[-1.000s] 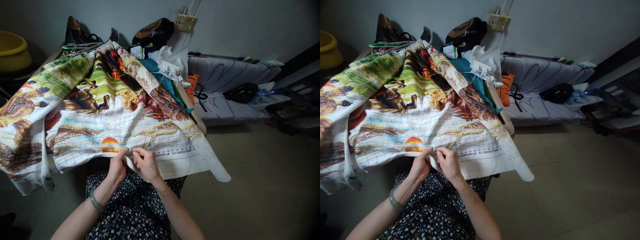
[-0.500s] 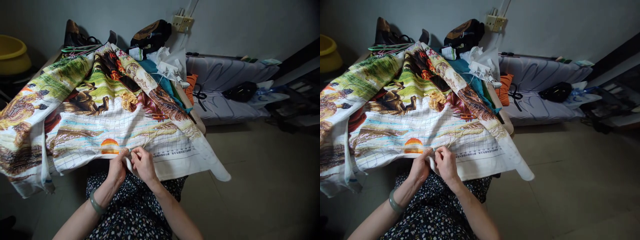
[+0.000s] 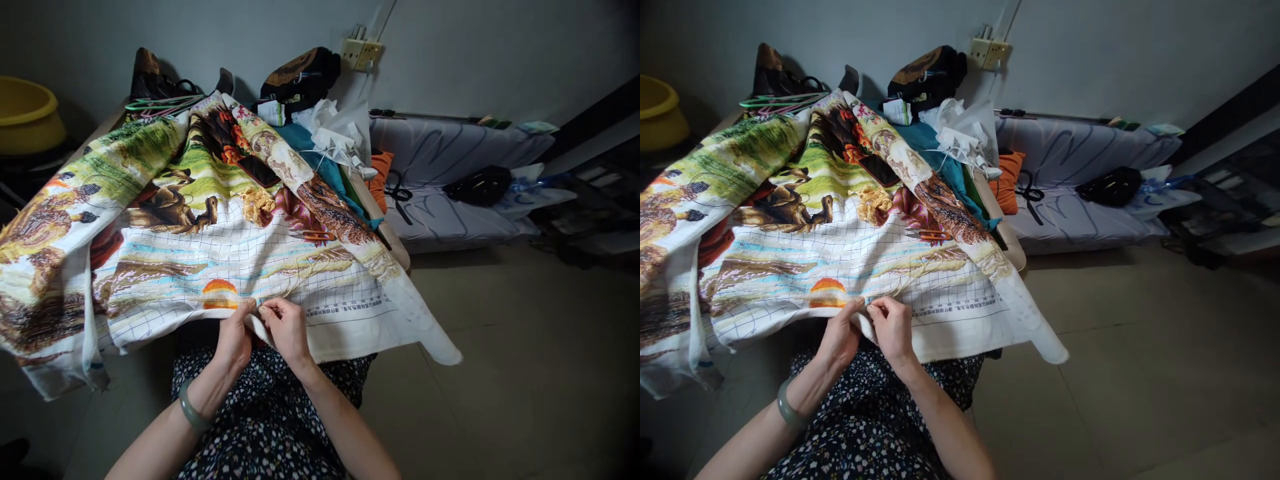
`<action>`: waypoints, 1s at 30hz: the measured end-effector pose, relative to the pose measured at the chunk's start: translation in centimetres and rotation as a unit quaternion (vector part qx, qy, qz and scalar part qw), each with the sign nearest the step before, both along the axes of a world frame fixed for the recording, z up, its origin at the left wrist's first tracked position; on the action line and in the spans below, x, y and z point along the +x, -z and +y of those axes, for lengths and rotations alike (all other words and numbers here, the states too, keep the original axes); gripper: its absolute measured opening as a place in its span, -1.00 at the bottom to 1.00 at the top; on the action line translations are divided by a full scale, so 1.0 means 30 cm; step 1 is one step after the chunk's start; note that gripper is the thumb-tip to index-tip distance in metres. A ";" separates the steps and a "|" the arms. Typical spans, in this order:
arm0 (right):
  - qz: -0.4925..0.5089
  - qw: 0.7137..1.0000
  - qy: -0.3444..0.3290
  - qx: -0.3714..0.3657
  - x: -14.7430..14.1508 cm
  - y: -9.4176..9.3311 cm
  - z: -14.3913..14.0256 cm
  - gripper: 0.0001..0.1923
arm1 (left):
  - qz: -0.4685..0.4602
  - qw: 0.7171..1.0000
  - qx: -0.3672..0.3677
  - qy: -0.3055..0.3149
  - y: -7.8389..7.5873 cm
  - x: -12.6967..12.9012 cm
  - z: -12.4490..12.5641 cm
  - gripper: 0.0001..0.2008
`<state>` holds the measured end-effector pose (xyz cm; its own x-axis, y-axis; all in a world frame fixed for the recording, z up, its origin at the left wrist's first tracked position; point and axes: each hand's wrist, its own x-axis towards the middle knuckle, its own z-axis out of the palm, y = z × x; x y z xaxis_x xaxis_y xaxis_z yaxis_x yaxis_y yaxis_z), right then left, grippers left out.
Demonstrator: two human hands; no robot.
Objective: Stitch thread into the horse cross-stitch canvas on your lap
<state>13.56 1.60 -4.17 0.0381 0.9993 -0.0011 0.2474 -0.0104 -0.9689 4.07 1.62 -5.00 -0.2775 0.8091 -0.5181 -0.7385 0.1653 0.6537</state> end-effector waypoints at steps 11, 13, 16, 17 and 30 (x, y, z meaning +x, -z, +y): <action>-0.130 0.990 -0.010 0.058 0.019 -0.074 0.039 -0.77 | -0.036 0.996 0.076 -0.003 0.007 0.040 -0.030 -0.59; -0.223 0.970 -0.002 0.101 0.026 -0.100 0.046 -0.77 | -0.034 0.996 0.087 -0.012 0.009 0.046 -0.027 -0.58; -0.276 0.952 -0.043 0.126 0.019 -0.120 0.061 -0.84 | -0.039 0.995 0.095 -0.013 0.006 0.048 -0.019 -0.57; -0.271 0.952 -0.063 0.125 0.013 -0.121 0.069 -0.85 | -0.039 0.995 0.096 -0.014 0.004 0.047 -0.016 -0.55; 0.362 0.846 0.230 0.317 0.589 -0.463 0.115 -0.44 | -0.043 0.997 0.048 -0.053 0.018 0.041 -0.012 -0.46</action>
<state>31.22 5.05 9.73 0.6418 0.6875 0.3397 -0.3022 0.6340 -0.7119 5.29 1.25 -5.55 -0.3215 0.8248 -0.4651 -0.8021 0.0238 0.5967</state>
